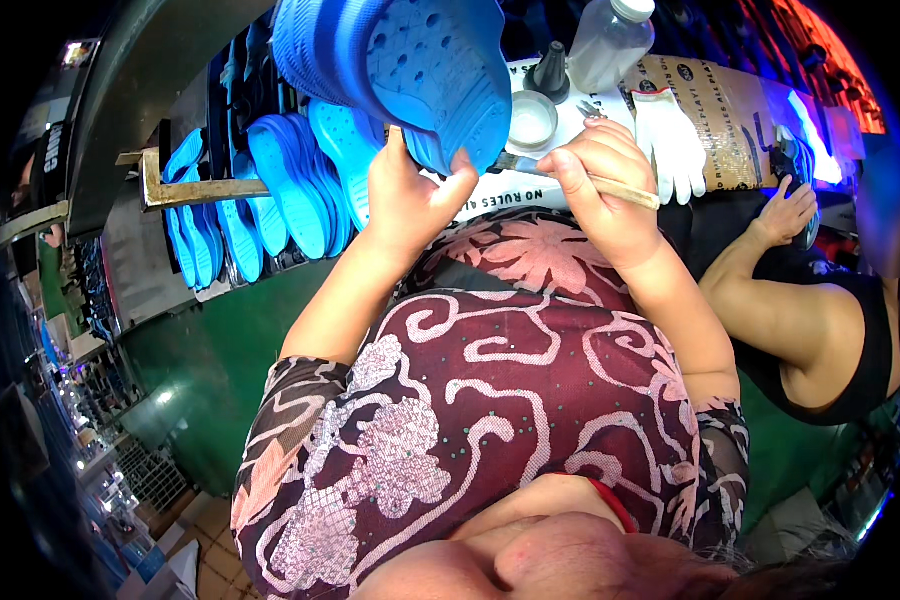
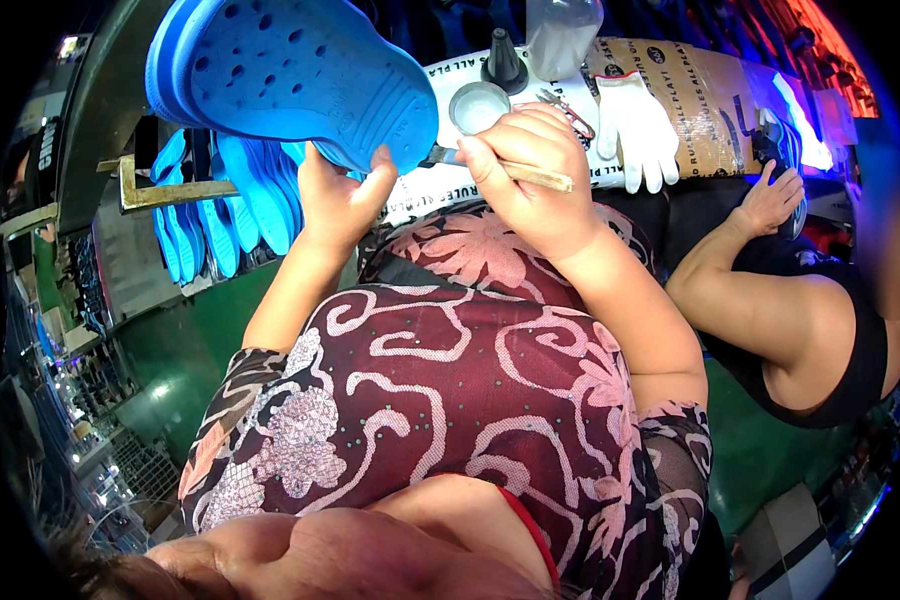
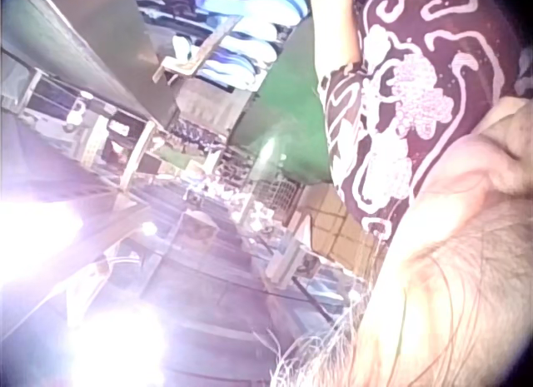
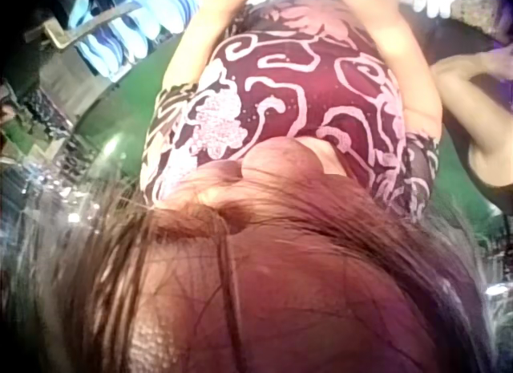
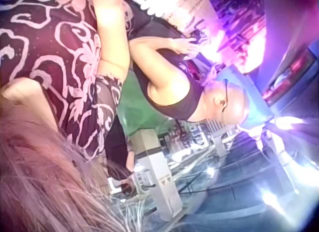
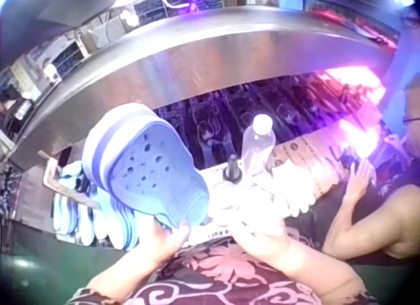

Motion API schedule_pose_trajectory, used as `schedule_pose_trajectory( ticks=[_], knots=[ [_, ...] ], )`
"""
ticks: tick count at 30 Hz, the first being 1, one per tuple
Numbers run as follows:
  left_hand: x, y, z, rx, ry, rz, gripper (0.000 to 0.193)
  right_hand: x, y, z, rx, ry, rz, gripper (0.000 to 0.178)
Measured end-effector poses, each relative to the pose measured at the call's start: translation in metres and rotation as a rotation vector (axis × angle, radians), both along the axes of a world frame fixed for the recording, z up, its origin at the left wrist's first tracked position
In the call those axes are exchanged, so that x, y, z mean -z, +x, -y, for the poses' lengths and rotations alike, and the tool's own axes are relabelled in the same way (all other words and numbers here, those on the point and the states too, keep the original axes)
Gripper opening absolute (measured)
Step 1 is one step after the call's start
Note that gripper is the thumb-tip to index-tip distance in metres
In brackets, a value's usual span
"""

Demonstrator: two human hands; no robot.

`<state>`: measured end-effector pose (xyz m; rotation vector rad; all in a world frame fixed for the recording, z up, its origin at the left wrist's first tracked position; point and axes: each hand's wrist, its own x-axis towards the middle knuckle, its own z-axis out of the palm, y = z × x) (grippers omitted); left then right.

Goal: The person applies adhesive to the edges of shoe soles using a brush and a small container of liquid, handling blue shoe components one at a time and placing them back onto a conveyor belt.

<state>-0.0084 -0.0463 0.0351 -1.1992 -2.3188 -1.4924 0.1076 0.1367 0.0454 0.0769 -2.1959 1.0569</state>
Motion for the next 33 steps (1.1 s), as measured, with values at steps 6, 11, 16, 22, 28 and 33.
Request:
schedule_pose_trajectory(
  ticks=[6, 11, 16, 22, 28, 33],
  knots=[
    [0.001, 0.002, 0.003, -0.009, -0.017, 0.004, 0.046, -0.002, 0.002, -0.006, 0.002, -0.019, -0.028, 0.019],
    [0.009, -0.001, 0.003, 0.014, 0.026, 0.020, 0.049, -0.002, -0.003, 0.001, -0.025, 0.052, -0.030, 0.020],
    [0.003, 0.004, 0.003, -0.056, 0.090, 0.192, 0.046, -0.003, -0.001, -0.005, 0.003, 0.075, -0.035, 0.018],
    [0.010, 0.003, 0.001, 0.031, 0.112, 0.088, 0.037, -0.005, -0.001, 0.002, -0.054, 0.100, -0.042, 0.017],
    [0.009, 0.003, -0.005, 0.070, 0.178, -0.111, 0.030, -0.005, 0.003, -0.002, -0.027, 0.096, -0.025, 0.019],
    [0.013, 0.002, -0.001, 0.009, 0.081, -0.135, 0.029, -0.010, -0.002, -0.001, -0.013, 0.079, -0.076, 0.019]
  ],
)
